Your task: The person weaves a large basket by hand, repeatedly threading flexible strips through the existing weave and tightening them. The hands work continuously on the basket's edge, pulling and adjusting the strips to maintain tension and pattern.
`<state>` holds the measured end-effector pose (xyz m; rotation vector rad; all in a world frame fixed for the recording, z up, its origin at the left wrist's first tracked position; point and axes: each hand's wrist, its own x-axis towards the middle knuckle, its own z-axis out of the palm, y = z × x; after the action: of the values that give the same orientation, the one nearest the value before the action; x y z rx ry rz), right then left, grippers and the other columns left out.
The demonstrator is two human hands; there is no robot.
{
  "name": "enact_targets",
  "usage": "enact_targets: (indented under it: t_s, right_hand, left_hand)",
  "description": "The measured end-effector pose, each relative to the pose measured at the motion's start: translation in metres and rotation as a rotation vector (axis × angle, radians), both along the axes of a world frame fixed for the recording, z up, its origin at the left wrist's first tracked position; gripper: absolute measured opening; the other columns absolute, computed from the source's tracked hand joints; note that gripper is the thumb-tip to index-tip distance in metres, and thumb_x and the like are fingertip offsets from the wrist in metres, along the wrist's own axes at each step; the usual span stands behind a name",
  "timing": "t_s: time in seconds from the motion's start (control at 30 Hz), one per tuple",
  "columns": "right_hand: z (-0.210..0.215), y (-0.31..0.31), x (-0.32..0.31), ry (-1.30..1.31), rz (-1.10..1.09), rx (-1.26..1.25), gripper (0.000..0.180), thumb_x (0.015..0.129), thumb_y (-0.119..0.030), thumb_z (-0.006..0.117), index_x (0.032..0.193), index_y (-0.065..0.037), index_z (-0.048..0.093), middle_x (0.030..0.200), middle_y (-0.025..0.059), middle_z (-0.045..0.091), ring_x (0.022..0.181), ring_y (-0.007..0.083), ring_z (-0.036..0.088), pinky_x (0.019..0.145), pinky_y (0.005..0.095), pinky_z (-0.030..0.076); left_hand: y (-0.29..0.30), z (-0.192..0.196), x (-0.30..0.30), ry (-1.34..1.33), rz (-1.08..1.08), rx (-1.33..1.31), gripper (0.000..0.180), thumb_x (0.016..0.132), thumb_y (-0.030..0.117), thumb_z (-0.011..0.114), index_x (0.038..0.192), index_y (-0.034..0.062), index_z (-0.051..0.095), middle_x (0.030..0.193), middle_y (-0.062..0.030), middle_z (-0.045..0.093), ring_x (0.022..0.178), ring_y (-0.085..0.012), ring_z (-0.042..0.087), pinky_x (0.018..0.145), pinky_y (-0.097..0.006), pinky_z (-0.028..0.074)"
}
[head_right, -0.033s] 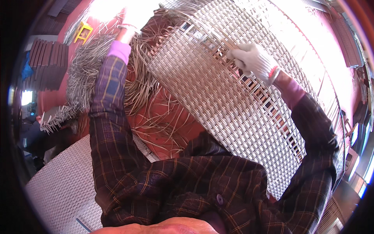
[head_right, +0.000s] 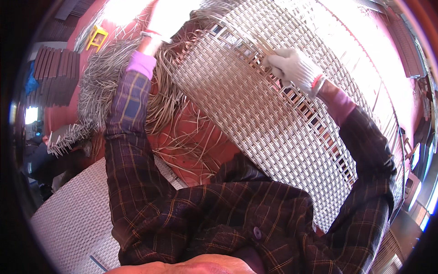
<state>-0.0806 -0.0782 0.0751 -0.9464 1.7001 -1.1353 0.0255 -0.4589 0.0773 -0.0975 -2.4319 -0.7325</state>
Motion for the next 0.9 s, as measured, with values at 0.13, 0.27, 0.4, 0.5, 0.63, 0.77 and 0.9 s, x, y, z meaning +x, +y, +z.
enact_targets:
  t_s: [0.13,0.27,0.4,0.5,0.63,0.77,0.9]
  right_hand:
    - [-0.003,-0.020,0.014,0.074,-0.114,0.158,0.039,0.111,-0.035,0.063,0.117,0.001,0.075,0.064,-0.0051,0.059,0.047,0.0063,0.054,0.044,0.0245,0.046]
    - [0.006,-0.023,0.026,0.094,-0.115,0.154,0.037,0.111,-0.032,0.061,0.118,0.001,0.076,0.062,-0.0058,0.057,0.046,0.0059,0.052,0.044,0.0235,0.045]
    - [0.011,-0.010,0.025,0.051,-0.127,0.160,0.034,0.111,-0.029,0.059,0.117,0.000,0.074,0.064,-0.0058,0.058,0.050,0.0047,0.053,0.046,0.0228,0.045]
    - [0.010,0.000,0.022,0.081,-0.136,0.194,0.033,0.111,-0.028,0.059,0.119,0.000,0.073,0.065,-0.0060,0.058,0.053,0.0036,0.053,0.049,0.0221,0.045]
    - [0.007,0.005,0.024,0.096,-0.152,0.149,0.033,0.111,-0.027,0.057,0.120,0.001,0.073,0.066,-0.0060,0.058,0.055,0.0036,0.054,0.051,0.0221,0.046]
    - [0.006,0.006,0.031,0.019,-0.157,0.106,0.032,0.111,-0.026,0.057,0.115,0.002,0.071,0.067,-0.0044,0.060,0.055,0.0051,0.056,0.051,0.0224,0.047]
    - [0.008,0.012,0.035,0.002,-0.198,0.045,0.028,0.111,-0.022,0.056,0.112,0.001,0.070,0.068,-0.0038,0.061,0.056,0.0053,0.057,0.051,0.0214,0.047]
  left_hand:
    - [0.112,-0.008,0.009,-0.012,-0.455,0.005,0.033,0.102,0.019,0.060,0.130,0.0072,0.074,0.128,-0.0162,0.076,0.113,-0.0314,0.075,0.100,-0.041,0.060]
    - [0.146,-0.016,0.016,-0.269,-0.347,-0.222,0.035,0.103,0.014,0.064,0.136,0.0050,0.071,0.123,-0.0149,0.077,0.107,-0.0286,0.077,0.098,-0.038,0.061]
    - [0.141,-0.024,0.012,-0.265,-0.300,-0.369,0.029,0.103,0.019,0.063,0.126,0.0060,0.074,0.117,-0.0133,0.078,0.105,-0.0316,0.076,0.093,-0.041,0.062]
    - [0.122,-0.026,0.008,-0.156,-0.266,-0.532,0.026,0.103,0.017,0.061,0.122,0.0081,0.076,0.116,-0.0121,0.078,0.105,-0.0310,0.076,0.093,-0.042,0.061]
    - [0.124,-0.033,0.008,0.124,-0.239,-0.589,0.028,0.104,0.021,0.060,0.125,0.0114,0.075,0.111,-0.0086,0.078,0.101,-0.0250,0.076,0.088,-0.040,0.063]
    - [0.137,-0.028,0.012,-0.011,-0.343,-0.582,0.031,0.104,0.017,0.061,0.132,0.0097,0.073,0.119,-0.0089,0.077,0.103,-0.0258,0.076,0.091,-0.039,0.061]
    - [0.124,-0.014,0.011,-0.027,-0.355,-0.556,0.031,0.104,0.018,0.066,0.131,0.0076,0.075,0.124,-0.0103,0.078,0.110,-0.0263,0.075,0.096,-0.039,0.060]
